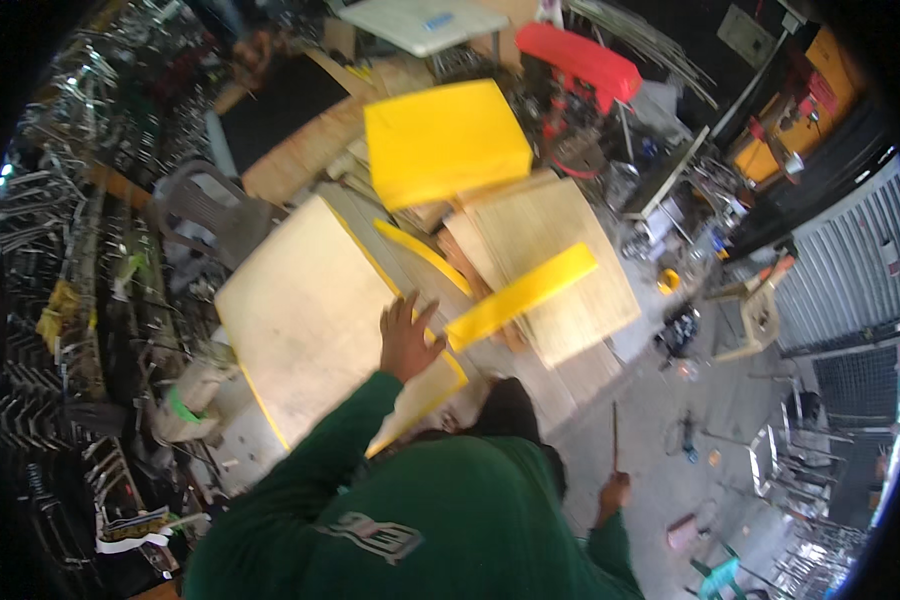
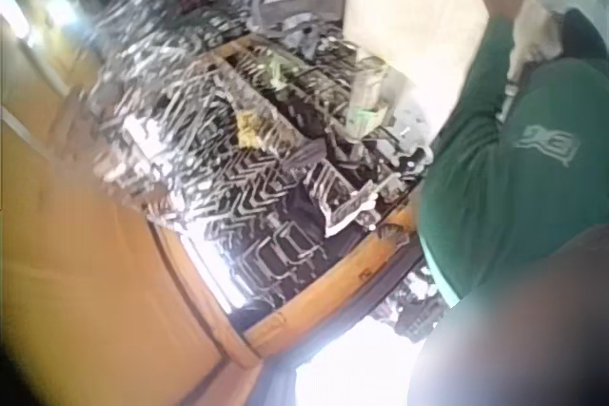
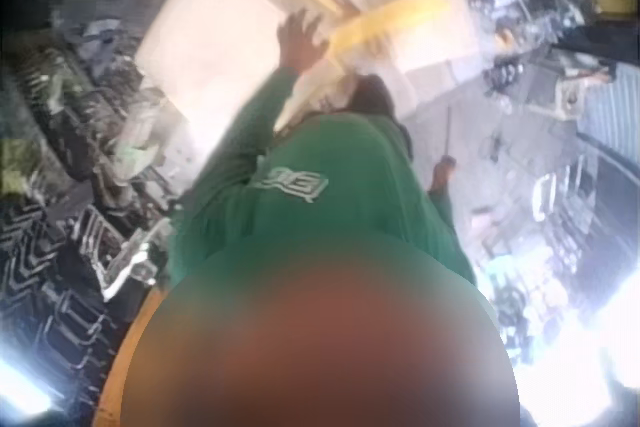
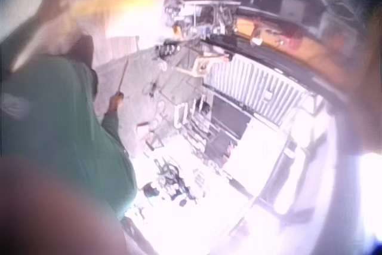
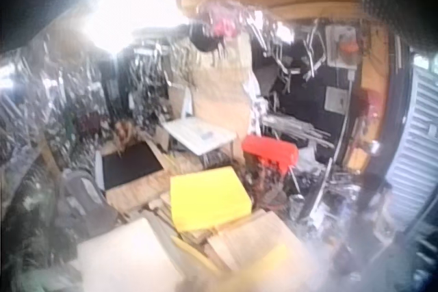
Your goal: The person smooths the edges of a wooden board with an angle grinder, then places it on a yellow foam sheet. They align the board, cut the foam to size with a knife, and place a black seat cushion on the foam. The person handles the board, foam, and cushion throughout.
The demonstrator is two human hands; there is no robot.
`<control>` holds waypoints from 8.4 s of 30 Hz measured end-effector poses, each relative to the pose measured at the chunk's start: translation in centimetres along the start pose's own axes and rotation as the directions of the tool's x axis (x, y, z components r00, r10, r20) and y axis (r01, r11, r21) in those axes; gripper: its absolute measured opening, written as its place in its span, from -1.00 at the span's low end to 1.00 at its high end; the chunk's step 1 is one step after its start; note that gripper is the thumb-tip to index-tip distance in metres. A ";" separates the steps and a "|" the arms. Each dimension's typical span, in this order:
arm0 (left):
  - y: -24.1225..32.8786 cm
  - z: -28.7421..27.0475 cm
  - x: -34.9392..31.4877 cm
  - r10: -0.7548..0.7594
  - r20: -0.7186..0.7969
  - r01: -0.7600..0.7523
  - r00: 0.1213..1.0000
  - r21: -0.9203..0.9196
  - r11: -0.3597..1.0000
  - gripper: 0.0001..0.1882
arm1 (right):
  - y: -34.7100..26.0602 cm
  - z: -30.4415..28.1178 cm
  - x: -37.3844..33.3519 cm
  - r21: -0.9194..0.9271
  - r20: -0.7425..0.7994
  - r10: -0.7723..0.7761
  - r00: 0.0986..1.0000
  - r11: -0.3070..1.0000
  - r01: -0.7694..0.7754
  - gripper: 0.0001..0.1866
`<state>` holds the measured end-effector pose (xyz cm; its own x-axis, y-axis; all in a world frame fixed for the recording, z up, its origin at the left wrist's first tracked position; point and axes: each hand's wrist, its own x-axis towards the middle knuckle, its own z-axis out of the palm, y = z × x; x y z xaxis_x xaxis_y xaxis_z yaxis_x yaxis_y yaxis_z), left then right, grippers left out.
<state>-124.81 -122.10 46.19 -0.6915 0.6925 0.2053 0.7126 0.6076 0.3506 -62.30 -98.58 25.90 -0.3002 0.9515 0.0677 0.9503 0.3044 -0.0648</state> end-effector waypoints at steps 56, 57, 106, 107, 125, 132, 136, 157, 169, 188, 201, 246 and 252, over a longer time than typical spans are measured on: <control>-44.1 -11.6 6.3 -0.607 -0.422 0.739 -0.673 -0.341 -0.582 -0.13 | -118.7 -20.3 45.8 0.785 0.430 -0.903 0.007 0.378 0.491 -0.74; -43.9 -11.6 6.2 -0.620 -0.397 0.736 -0.677 -0.336 -0.588 -0.12 | -121.0 -20.5 43.5 0.826 0.389 -0.918 -0.079 0.310 0.470 -0.74; -27.8 8.4 37.7 0.255 0.606 -0.021 -0.754 -0.409 0.912 -0.22 | -122.2 -12.9 -24.9 0.740 0.518 0.680 -0.519 -0.660 -0.128 -0.28; -27.0 8.8 38.5 0.275 0.651 -0.036 -0.707 -0.421 0.906 -0.23 | -123.0 -13.3 -23.2 0.720 0.520 0.670 -0.531 -0.677 -0.149 -0.28; -25.0 6.3 39.0 0.879 0.271 -0.432 -0.392 -0.898 0.084 -0.23 | -122.3 -10.1 -15.9 0.809 0.169 0.472 -0.865 -0.568 -0.151 -0.22; -25.0 6.4 39.2 0.857 0.244 -0.443 -0.454 -0.896 0.020 -0.20 | -122.5 -7.9 -16.8 0.893 0.208 0.400 -0.893 -0.450 0.007 -0.40; -25.3 6.6 39.2 0.874 0.200 -0.430 -0.443 -0.903 -0.011 -0.21 | -122.6 -7.9 -17.3 0.907 0.205 0.423 -0.883 -0.422 0.009 -0.49; -24.2 9.9 42.3 0.394 0.661 -0.077 -0.638 -0.564 0.822 0.04 | -123.9 -9.3 -21.1 0.833 0.534 0.615 -0.580 -0.499 0.237 -0.25; -23.6 8.0 42.2 0.846 0.348 -0.335 -0.405 -0.917 0.216 -0.43 | -124.5 -6.9 -19.4 0.824 -0.083 0.744 -0.663 -0.322 -0.465 -0.43; -23.2 7.9 39.7 0.779 0.478 -0.093 -0.404 -0.869 0.485 -0.69 | -123.0 -6.3 -20.3 0.912 0.089 0.583 -0.808 -0.374 -0.169 -0.56; -23.0 12.5 38.7 0.798 0.452 -0.031 -0.400 -0.876 0.481 -0.69 | -122.6 -9.9 -20.6 0.831 0.131 0.674 -0.727 -0.474 -0.290 -0.49; -7.0 20.4 32.8 0.232 0.373 0.118 -0.898 -0.305 0.945 0.02 | -103.8 -24.9 -20.2 0.924 0.382 0.908 -0.173 -0.369 0.103 0.08; -5.6 15.9 22.7 0.607 0.051 0.609 -0.793 0.057 0.791 -0.17 | -94.9 -49.4 -16.1 0.838 0.063 0.986 -0.154 -0.136 -0.528 0.10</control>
<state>-142.61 -103.56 34.38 0.9871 -0.1602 0.0035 0.1489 0.9248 0.3501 -143.59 -145.05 80.13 0.9781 0.1567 -0.1368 -0.0394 -0.5061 -0.8615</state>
